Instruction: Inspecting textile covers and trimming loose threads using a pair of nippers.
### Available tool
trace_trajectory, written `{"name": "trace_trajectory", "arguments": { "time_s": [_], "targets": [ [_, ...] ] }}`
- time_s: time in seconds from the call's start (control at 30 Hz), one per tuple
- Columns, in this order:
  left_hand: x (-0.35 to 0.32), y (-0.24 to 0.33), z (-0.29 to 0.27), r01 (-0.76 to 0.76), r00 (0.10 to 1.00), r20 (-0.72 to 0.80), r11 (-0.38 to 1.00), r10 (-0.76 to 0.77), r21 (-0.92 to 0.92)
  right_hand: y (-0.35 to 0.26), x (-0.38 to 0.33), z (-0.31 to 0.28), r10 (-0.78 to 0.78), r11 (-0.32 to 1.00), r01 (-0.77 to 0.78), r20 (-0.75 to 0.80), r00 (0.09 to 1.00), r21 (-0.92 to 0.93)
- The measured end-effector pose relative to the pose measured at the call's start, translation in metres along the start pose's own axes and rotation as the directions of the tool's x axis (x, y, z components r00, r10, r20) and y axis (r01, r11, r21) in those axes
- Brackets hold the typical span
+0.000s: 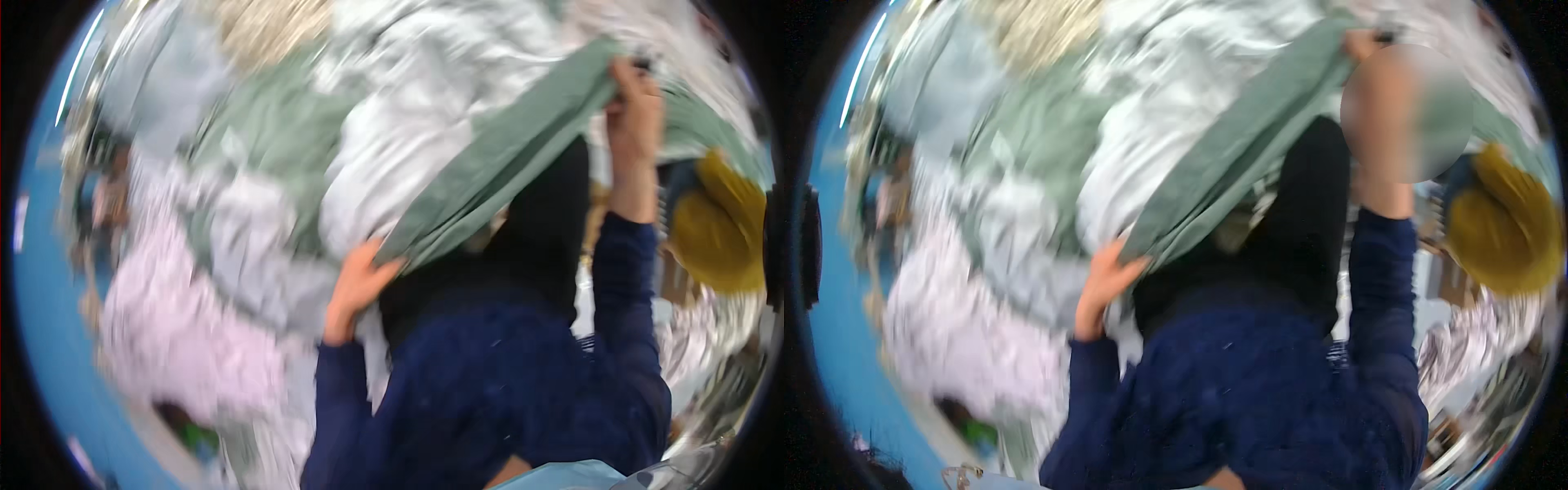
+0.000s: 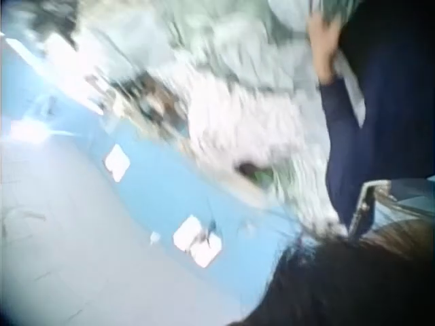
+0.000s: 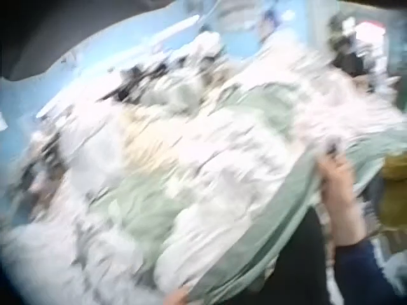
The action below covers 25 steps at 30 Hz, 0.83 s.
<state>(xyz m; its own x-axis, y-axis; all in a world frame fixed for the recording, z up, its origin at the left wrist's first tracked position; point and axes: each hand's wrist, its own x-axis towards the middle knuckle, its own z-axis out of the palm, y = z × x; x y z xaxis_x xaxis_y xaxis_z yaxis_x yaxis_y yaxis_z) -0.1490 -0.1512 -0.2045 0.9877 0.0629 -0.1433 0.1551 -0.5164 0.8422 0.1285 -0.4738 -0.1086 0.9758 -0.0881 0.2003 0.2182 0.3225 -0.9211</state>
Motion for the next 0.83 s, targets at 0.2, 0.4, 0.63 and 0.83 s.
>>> {"name": "trace_trajectory", "arguments": {
  "time_s": [0.2,0.4,0.63,0.83],
  "targets": [
    [-0.011,-0.017,-0.009,0.007,0.904,-0.425,0.993,0.042,0.114,-0.021,0.037,-0.032,-0.168,0.984,0.155,-0.158,0.973,-0.087],
    [0.030,0.112,-0.008,-0.249,0.931,-0.283,0.968,0.229,-0.034,-0.016,-0.108,0.060,0.002,0.968,0.167,0.670,0.743,-0.188],
    [0.029,0.148,-0.004,-0.088,0.989,-0.143,0.862,0.018,-0.500,0.011,-0.134,0.067,-0.070,0.985,0.159,0.675,0.734,-0.071],
    [0.002,0.042,-0.018,0.109,0.994,-0.062,0.957,-0.095,0.268,-0.064,-0.055,0.006,-0.185,0.977,0.211,0.389,0.903,-0.027]
  ]
}}
